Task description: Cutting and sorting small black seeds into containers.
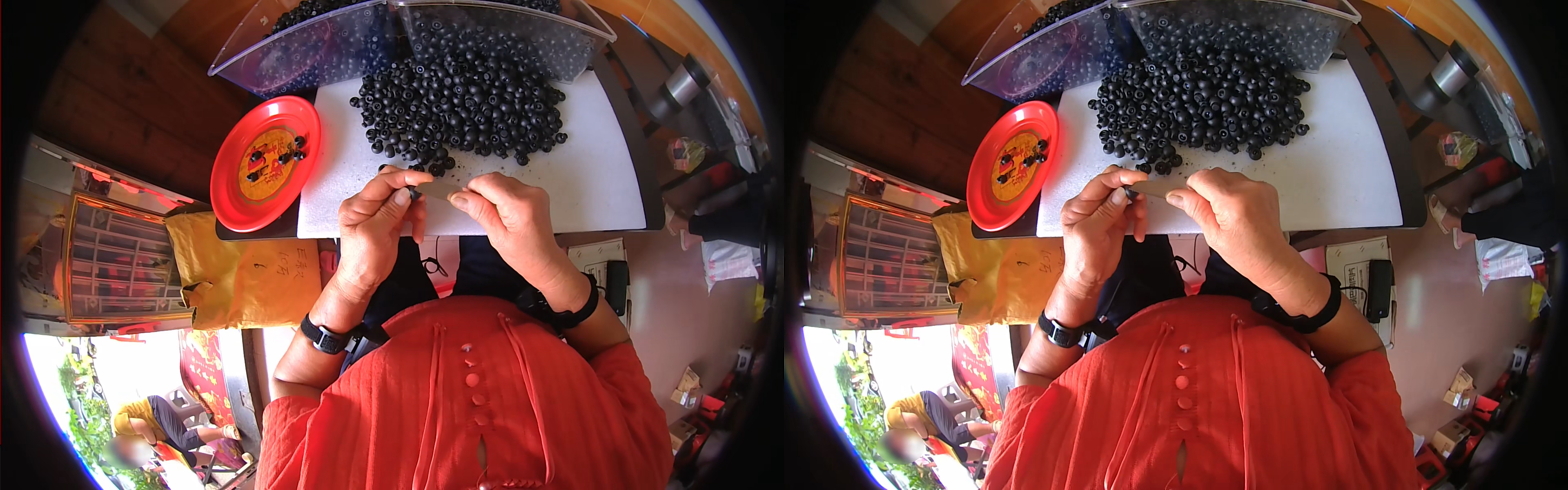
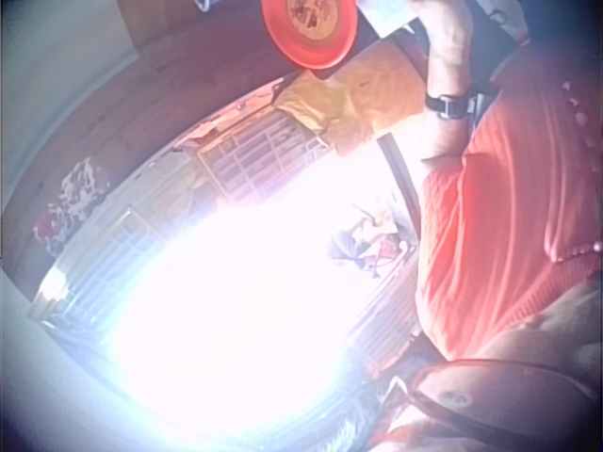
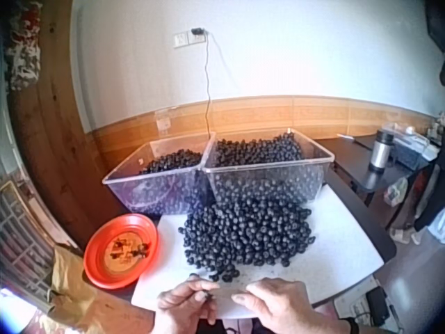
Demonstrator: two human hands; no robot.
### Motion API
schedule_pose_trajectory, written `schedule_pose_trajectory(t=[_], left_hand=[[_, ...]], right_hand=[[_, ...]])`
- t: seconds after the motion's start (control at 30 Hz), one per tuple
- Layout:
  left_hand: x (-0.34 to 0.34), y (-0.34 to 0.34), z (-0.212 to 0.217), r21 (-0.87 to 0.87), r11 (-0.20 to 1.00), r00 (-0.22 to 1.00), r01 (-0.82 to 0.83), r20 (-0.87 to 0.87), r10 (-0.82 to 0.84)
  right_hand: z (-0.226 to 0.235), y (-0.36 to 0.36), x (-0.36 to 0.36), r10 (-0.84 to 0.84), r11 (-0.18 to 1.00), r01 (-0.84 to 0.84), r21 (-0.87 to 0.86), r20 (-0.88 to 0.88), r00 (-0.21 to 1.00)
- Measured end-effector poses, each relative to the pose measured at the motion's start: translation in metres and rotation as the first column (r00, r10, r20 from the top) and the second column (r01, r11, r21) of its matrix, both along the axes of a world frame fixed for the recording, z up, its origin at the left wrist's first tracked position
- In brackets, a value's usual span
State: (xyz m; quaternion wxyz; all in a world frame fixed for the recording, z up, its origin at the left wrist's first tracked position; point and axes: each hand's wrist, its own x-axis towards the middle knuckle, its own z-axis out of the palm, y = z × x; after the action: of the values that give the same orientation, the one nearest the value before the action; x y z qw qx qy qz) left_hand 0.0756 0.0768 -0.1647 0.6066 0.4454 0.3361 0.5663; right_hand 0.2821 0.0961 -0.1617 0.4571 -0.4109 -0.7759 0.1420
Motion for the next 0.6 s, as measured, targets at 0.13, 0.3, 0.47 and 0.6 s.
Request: schedule_pose_trajectory(t=[0.13,0.3,0.47,0.6], left_hand=[[0.001,-0.001,0.002,-0.019,0.999,1.0,-0.027,0.012,0.027],[-0.004,-0.004,0.012,-0.067,0.997,0.992,-0.045,0.113,0.052],[-0.063,0.011,0.041,0.3,0.851,0.772,-0.43,-0.366,0.519],[-0.139,0.04,0.031,0.585,0.702,0.371,-0.405,-0.597,0.711]], right_hand=[[-0.003,-0.002,-0.001,0.038,0.991,-0.044,0.123,0.047,0.998],[0.002,-0.006,0.007,0.073,0.986,-0.108,-0.127,-0.254,0.965],[0.003,-0.004,0.012,0.066,0.975,-0.136,-0.176,-0.355,0.933],[0.006,-0.003,0.009,0.09,0.98,-0.138,-0.143,-0.299,0.95]])
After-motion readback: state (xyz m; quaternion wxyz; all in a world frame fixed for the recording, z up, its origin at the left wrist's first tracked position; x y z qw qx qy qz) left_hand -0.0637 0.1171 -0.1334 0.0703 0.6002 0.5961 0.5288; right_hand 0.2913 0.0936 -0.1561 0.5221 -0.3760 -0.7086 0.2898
